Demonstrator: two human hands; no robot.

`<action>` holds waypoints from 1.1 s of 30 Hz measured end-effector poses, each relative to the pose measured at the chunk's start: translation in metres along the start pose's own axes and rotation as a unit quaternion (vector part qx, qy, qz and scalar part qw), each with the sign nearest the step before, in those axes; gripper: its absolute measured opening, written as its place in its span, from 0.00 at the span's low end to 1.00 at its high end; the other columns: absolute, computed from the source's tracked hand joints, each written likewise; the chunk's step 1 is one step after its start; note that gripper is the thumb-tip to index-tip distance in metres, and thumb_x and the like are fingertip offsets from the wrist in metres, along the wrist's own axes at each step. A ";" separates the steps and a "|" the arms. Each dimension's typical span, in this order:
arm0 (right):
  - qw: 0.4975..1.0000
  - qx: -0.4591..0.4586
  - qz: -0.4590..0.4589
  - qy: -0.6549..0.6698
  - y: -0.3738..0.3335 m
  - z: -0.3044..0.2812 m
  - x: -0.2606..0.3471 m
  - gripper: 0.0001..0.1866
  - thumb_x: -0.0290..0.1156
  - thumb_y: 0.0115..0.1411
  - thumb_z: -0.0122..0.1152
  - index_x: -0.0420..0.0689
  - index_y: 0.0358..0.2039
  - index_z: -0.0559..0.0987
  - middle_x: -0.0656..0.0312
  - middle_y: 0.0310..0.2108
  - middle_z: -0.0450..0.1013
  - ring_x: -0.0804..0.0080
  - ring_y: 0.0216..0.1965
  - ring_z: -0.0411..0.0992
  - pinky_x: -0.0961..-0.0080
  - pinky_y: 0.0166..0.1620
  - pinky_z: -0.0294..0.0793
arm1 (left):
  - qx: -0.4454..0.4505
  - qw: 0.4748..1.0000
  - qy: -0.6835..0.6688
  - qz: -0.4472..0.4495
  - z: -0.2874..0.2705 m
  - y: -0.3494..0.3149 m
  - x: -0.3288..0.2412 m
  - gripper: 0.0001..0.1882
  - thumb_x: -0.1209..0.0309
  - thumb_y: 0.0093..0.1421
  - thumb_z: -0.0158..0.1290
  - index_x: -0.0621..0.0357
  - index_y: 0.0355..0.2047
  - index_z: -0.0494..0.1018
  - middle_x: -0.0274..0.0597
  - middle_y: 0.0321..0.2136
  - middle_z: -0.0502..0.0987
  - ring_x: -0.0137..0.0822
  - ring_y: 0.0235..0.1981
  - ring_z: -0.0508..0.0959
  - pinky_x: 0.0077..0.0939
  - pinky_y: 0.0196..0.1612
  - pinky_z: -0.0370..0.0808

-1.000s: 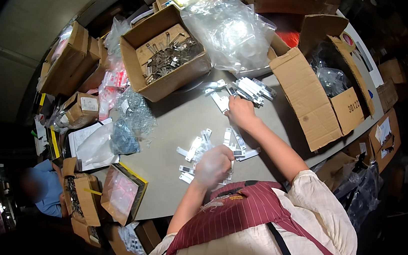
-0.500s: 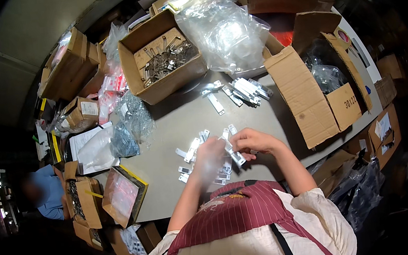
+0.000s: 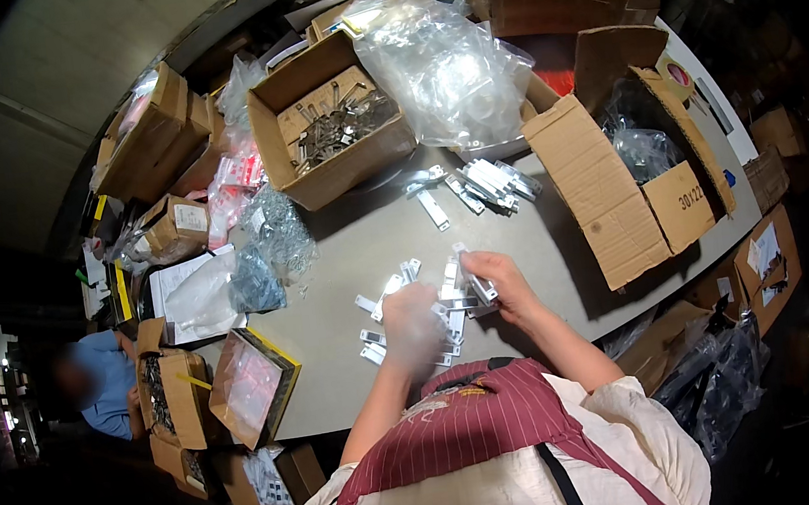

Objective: The person sorts small white plastic hardware pieces on a table, picking them up one by one, inspecting them, and placing them into neat stacks. The workspace is cluttered with cardboard boxes and plastic bags containing various items.

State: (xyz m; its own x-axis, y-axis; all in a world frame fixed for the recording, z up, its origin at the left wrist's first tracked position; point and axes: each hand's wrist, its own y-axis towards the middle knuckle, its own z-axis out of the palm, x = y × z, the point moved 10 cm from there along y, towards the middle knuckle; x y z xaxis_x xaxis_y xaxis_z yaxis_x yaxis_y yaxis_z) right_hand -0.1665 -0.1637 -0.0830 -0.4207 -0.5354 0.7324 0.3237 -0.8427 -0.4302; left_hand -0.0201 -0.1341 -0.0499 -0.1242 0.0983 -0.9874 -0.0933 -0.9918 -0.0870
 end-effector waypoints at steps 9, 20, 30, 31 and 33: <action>0.986 0.017 -0.105 -0.130 -0.009 0.018 0.028 0.14 0.41 0.68 0.58 0.43 0.33 0.78 0.74 0.26 0.71 0.89 0.26 0.64 0.86 0.29 0.63 | 0.112 0.888 -0.346 -0.281 0.078 -0.037 0.032 0.26 0.51 0.71 0.42 0.63 0.29 0.71 0.40 0.16 0.70 0.22 0.11 0.61 0.14 0.14 0.56; 0.838 -0.037 -0.210 -0.503 -0.002 0.010 0.035 0.18 0.45 0.60 0.64 0.41 0.26 0.79 0.56 0.17 0.69 0.65 0.19 0.69 0.69 0.25 0.66 | 0.208 0.910 -0.188 -0.304 0.070 -0.035 0.031 0.27 0.57 0.69 0.50 0.57 0.13 0.66 0.33 0.08 0.62 0.23 0.08 0.58 0.19 0.16 0.54; 0.638 -0.088 -0.249 -0.723 0.109 0.031 0.058 0.31 0.57 0.55 0.65 0.35 0.27 0.77 0.45 0.25 0.76 0.46 0.31 0.78 0.55 0.34 0.75 | 0.424 0.802 -0.344 -0.242 0.090 -0.049 -0.003 0.21 0.64 0.61 0.53 0.79 0.37 0.76 0.54 0.22 0.79 0.19 0.12 0.66 0.11 0.14 0.57; 0.607 -0.117 -0.293 -0.730 0.118 0.032 0.058 0.31 0.59 0.54 0.66 0.36 0.28 0.76 0.46 0.24 0.76 0.48 0.31 0.78 0.55 0.32 0.75 | 0.413 0.799 -0.352 -0.260 0.092 -0.048 0.004 0.21 0.63 0.63 0.52 0.78 0.37 0.76 0.52 0.22 0.79 0.19 0.11 0.66 0.11 0.14 0.57; 0.616 -0.120 -0.283 -0.725 0.136 0.031 0.051 0.27 0.53 0.55 0.68 0.37 0.28 0.76 0.47 0.24 0.76 0.48 0.31 0.78 0.57 0.31 0.75 | 0.388 0.791 -0.370 -0.294 0.093 -0.050 0.016 0.22 0.61 0.67 0.50 0.77 0.37 0.76 0.50 0.20 0.78 0.19 0.11 0.64 0.11 0.13 0.55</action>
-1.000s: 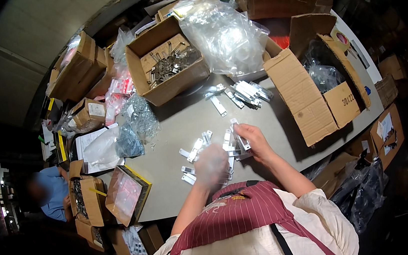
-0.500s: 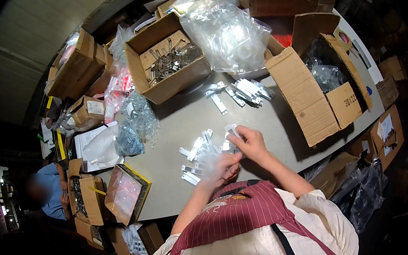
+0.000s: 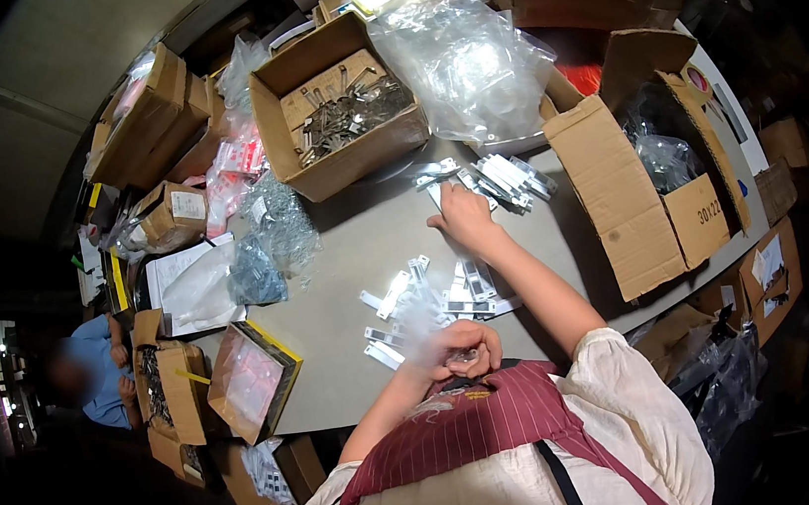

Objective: The person sorts small white plastic hardware pieces on a table, picking them up one by one, inspecting them, and placing them into neat stacks. The workspace is cluttered with cardboard boxes and plastic bags containing various items.

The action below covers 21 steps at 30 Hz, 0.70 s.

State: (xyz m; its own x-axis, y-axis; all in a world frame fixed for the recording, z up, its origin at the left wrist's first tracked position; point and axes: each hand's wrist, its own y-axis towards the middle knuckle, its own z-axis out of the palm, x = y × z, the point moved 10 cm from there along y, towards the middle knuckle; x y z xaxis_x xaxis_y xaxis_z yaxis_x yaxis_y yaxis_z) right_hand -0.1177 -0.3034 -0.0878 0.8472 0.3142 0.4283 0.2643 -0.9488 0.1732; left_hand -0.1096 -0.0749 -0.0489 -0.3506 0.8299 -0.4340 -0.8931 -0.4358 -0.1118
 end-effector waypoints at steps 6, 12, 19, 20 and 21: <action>0.834 0.256 0.170 0.458 -0.028 0.039 -0.024 0.12 0.37 0.61 0.56 0.41 0.31 0.78 0.64 0.18 0.71 0.80 0.14 0.64 0.78 0.18 0.62 | -0.218 0.960 -0.165 0.067 -0.061 -0.015 0.001 0.19 0.62 0.72 0.45 0.57 0.23 0.66 0.23 0.11 0.56 0.17 0.09 0.52 0.13 0.12 0.48; 0.681 0.309 0.227 0.623 -0.103 -0.013 0.005 0.12 0.33 0.65 0.49 0.39 0.33 0.77 0.59 0.20 0.74 0.81 0.11 0.62 0.84 0.14 0.57 | -0.142 0.909 -0.331 0.210 -0.132 -0.026 0.026 0.08 0.69 0.67 0.45 0.55 0.30 0.65 0.31 0.22 0.61 0.24 0.22 0.65 0.17 0.20 0.61; 0.641 0.351 0.251 0.635 -0.156 -0.041 0.025 0.15 0.37 0.64 0.49 0.39 0.41 0.76 0.59 0.17 0.73 0.81 0.11 0.64 0.86 0.14 0.59 | -0.225 0.939 -0.173 0.192 -0.071 -0.036 0.003 0.08 0.65 0.68 0.46 0.56 0.34 0.67 0.29 0.22 0.61 0.24 0.18 0.63 0.17 0.20 0.60; 0.635 0.362 0.247 0.636 -0.160 -0.044 0.030 0.15 0.37 0.64 0.49 0.39 0.41 0.76 0.59 0.17 0.73 0.80 0.11 0.64 0.86 0.14 0.59 | -0.293 0.928 -0.063 0.219 -0.078 -0.044 -0.006 0.11 0.63 0.70 0.44 0.56 0.34 0.68 0.27 0.20 0.60 0.22 0.17 0.59 0.16 0.19 0.56; 0.630 0.373 0.242 0.636 -0.164 -0.046 0.035 0.15 0.37 0.64 0.49 0.39 0.40 0.76 0.59 0.17 0.73 0.80 0.11 0.64 0.86 0.14 0.59 | -0.356 0.901 0.047 0.243 -0.081 -0.051 -0.017 0.15 0.60 0.72 0.43 0.56 0.33 0.68 0.25 0.18 0.58 0.19 0.15 0.56 0.16 0.17 0.52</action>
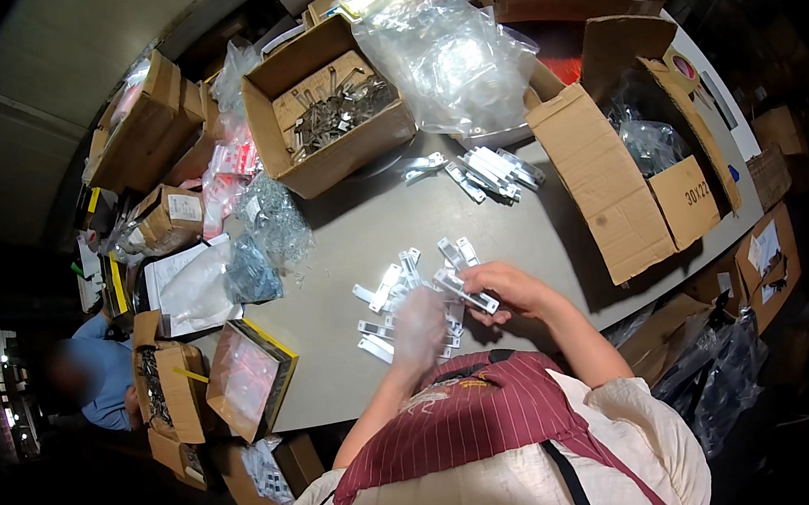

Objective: The person sorts small white plastic hardware pieces on a table, picking them up one by one, inspecting them, and placing them into neat stacks. The workspace is cluttered with cardboard boxes and plastic bags containing various items.

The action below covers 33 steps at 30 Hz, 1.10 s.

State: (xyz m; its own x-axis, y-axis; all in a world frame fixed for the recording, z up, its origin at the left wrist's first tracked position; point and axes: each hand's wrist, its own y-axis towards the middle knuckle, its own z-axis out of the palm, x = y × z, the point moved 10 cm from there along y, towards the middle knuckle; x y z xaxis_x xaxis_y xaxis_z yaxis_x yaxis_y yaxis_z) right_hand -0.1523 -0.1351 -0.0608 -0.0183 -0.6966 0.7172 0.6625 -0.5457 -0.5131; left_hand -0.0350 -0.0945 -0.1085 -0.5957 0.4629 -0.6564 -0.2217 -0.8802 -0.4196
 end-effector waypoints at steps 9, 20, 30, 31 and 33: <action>0.988 -0.088 -0.091 0.092 -0.002 -0.039 0.004 0.12 0.38 0.65 0.48 0.43 0.34 0.73 0.62 0.17 0.70 0.82 0.12 0.61 0.86 0.14 0.57 | -0.167 0.973 0.111 0.116 -0.036 -0.015 -0.076 0.14 0.61 0.69 0.49 0.57 0.31 0.73 0.21 0.15 0.57 0.15 0.16 0.55 0.15 0.18 0.49; 0.990 -0.115 -0.077 0.031 -0.001 -0.039 -0.010 0.12 0.37 0.67 0.48 0.43 0.31 0.74 0.64 0.18 0.71 0.83 0.14 0.63 0.85 0.15 0.57 | -0.002 0.734 0.671 0.108 -0.023 0.016 -0.080 0.15 0.64 0.58 0.58 0.47 0.45 0.82 0.45 0.28 0.83 0.42 0.31 0.83 0.34 0.37 0.77; 0.994 -0.099 -0.036 0.022 0.018 -0.030 -0.029 0.11 0.37 0.66 0.50 0.43 0.34 0.75 0.64 0.19 0.71 0.82 0.14 0.64 0.84 0.15 0.59 | 0.154 0.696 0.701 -0.035 -0.020 0.057 -0.075 0.12 0.64 0.57 0.59 0.50 0.41 0.81 0.41 0.27 0.80 0.34 0.29 0.79 0.31 0.36 0.75; 0.994 -0.102 -0.034 0.023 0.017 -0.032 -0.030 0.11 0.37 0.67 0.50 0.43 0.35 0.75 0.64 0.19 0.71 0.82 0.14 0.64 0.84 0.15 0.59 | 0.165 0.660 0.733 0.006 -0.015 0.060 -0.071 0.12 0.65 0.58 0.59 0.51 0.41 0.80 0.40 0.27 0.79 0.32 0.29 0.78 0.30 0.36 0.75; 0.993 -0.111 -0.037 0.030 0.015 -0.032 -0.029 0.11 0.37 0.67 0.49 0.42 0.34 0.75 0.64 0.18 0.71 0.82 0.14 0.63 0.85 0.15 0.59 | 0.160 0.693 0.702 0.040 -0.019 0.062 -0.069 0.11 0.66 0.59 0.58 0.54 0.41 0.79 0.37 0.28 0.79 0.31 0.31 0.78 0.30 0.37 0.74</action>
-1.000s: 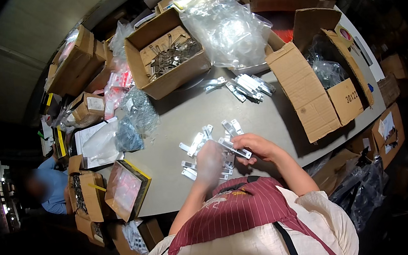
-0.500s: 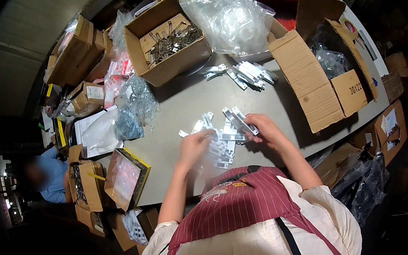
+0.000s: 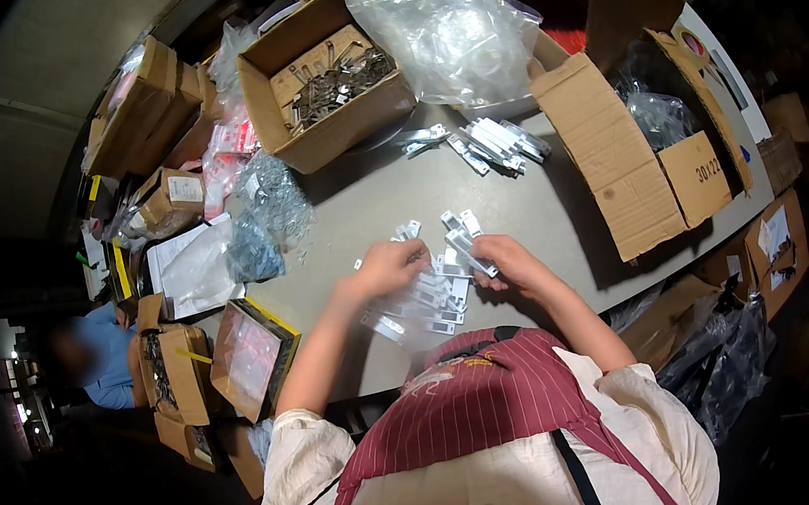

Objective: The person sorts small white plastic hardware pieces on a table, picking them up one by one, inspecting them, and placing them into neat stacks. The workspace is cluttered with cardboard boxes and plastic bags containing various items.

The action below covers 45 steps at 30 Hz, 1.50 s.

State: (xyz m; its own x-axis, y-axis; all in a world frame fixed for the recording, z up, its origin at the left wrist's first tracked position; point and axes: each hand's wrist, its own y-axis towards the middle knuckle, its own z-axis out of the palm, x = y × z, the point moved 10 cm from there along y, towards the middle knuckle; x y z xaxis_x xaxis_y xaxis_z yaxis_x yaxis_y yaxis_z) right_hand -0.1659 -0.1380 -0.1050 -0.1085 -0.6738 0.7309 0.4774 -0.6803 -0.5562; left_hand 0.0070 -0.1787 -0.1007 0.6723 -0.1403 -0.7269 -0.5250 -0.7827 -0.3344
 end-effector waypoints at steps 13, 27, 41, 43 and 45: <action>0.998 -0.003 -0.030 0.048 0.000 0.012 0.016 0.12 0.35 0.68 0.47 0.40 0.37 0.76 0.64 0.19 0.70 0.83 0.13 0.61 0.85 0.15 0.55 | -0.007 0.694 -0.720 0.022 0.017 -0.043 -0.046 0.10 0.67 0.68 0.45 0.57 0.29 0.62 0.30 0.13 0.59 0.20 0.12 0.55 0.14 0.16 0.52; 0.997 -0.038 -0.059 0.033 0.002 0.010 0.023 0.11 0.35 0.67 0.48 0.42 0.33 0.74 0.64 0.19 0.70 0.83 0.13 0.62 0.85 0.16 0.58 | -0.394 0.887 -0.198 -0.138 -0.016 -0.067 0.048 0.13 0.61 0.64 0.54 0.59 0.31 0.75 0.33 0.17 0.71 0.28 0.17 0.68 0.25 0.21 0.64; 0.996 -0.061 -0.064 0.021 -0.003 -0.004 0.015 0.11 0.36 0.67 0.49 0.43 0.32 0.74 0.65 0.19 0.71 0.84 0.14 0.63 0.86 0.17 0.58 | -0.216 0.908 -0.351 -0.076 -0.032 -0.010 0.018 0.15 0.60 0.59 0.54 0.56 0.21 0.70 0.37 0.13 0.68 0.33 0.16 0.69 0.28 0.20 0.62; 0.996 -0.052 -0.068 0.030 -0.005 -0.002 0.018 0.11 0.36 0.67 0.49 0.43 0.32 0.74 0.65 0.19 0.71 0.84 0.15 0.63 0.86 0.17 0.58 | -0.109 0.775 -0.621 0.040 -0.028 -0.019 -0.014 0.12 0.64 0.59 0.52 0.56 0.22 0.69 0.31 0.11 0.63 0.27 0.14 0.63 0.23 0.17 0.56; 0.996 -0.039 -0.076 0.034 -0.008 0.004 0.023 0.11 0.37 0.67 0.49 0.43 0.34 0.75 0.65 0.19 0.71 0.84 0.14 0.63 0.86 0.17 0.57 | -0.004 0.617 -0.768 0.173 -0.030 -0.029 -0.045 0.10 0.67 0.58 0.49 0.59 0.24 0.67 0.31 0.12 0.62 0.25 0.12 0.59 0.19 0.16 0.57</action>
State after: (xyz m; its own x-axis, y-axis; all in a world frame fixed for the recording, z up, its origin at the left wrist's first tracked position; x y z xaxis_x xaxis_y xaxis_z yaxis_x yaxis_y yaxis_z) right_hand -0.1692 -0.1469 -0.0820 -0.2341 -0.5771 0.7824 0.3817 -0.7947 -0.4720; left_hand 0.0076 -0.1680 -0.0410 -0.7697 0.4348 -0.4674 -0.4910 -0.8711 -0.0017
